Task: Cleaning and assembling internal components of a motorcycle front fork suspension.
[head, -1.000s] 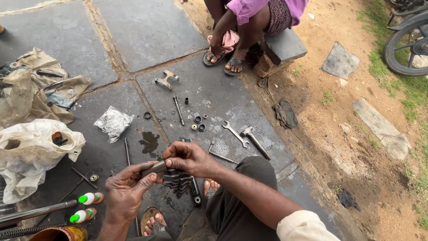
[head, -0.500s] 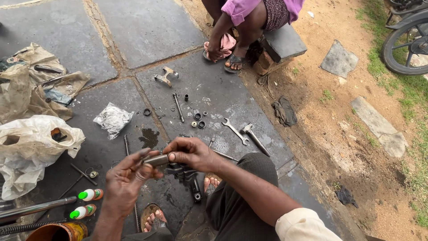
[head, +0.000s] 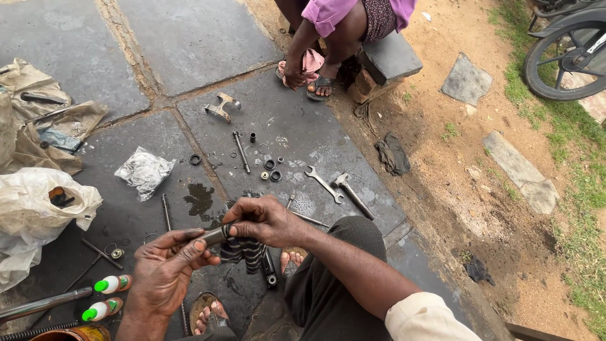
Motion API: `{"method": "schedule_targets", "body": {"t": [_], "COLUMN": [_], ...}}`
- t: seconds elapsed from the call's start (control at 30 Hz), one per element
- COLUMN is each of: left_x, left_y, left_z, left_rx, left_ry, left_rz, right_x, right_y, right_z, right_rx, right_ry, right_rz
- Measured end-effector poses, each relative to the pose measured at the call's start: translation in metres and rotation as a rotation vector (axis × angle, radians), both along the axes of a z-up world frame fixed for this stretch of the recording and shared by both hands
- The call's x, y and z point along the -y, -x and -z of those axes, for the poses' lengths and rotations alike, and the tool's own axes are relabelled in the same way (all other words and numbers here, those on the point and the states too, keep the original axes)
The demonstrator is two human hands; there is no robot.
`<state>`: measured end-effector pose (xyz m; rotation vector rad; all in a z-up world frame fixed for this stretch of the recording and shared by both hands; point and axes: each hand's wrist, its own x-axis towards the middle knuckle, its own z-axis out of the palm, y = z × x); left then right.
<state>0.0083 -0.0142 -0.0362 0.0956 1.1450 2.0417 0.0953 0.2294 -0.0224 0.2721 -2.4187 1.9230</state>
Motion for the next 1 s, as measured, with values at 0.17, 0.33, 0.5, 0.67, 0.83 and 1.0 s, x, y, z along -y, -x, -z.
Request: {"method": "schedule_targets", "body": {"t": [0.17,0.33,0.5,0.67,0.83,1.0], "left_x": [-0.01,-0.013,-0.007,0.005,0.018,0.0], "left_y": [-0.023,-0.031,-0.019,-0.001,0.016,-0.009], "left_z": [-0.016,-0.043,-0.03,-0.022,0.006,-0.019], "left_rx": [-0.517,-1.389,-1.27,-0.373,-0.072,-0.455], "left_ry": [0.166,0.416,0.52,0.117,0.152,0.101], "left_rz": [-0.083,-0.185,-0.107,-0.076,0.086,-0.024], "right_x": [-0.006,-0.003,0.007,0.014,0.019,0.003], "right_y": [0.007,0.007,0.004,0.0,-0.004,-0.001], "right_z": [0.027,0.033,-0.005,-0.005,-0.014,0.017], "right_rx": [0.349,0.633,0.569,-0.088,-0.61,-0.147], "right_ry": [0.5,1.097,0.737,-0.019,-0.45,-0.227], "right_rz": [-0.039,-0.177,-0.083,-0.008,0.026,0.088]}}
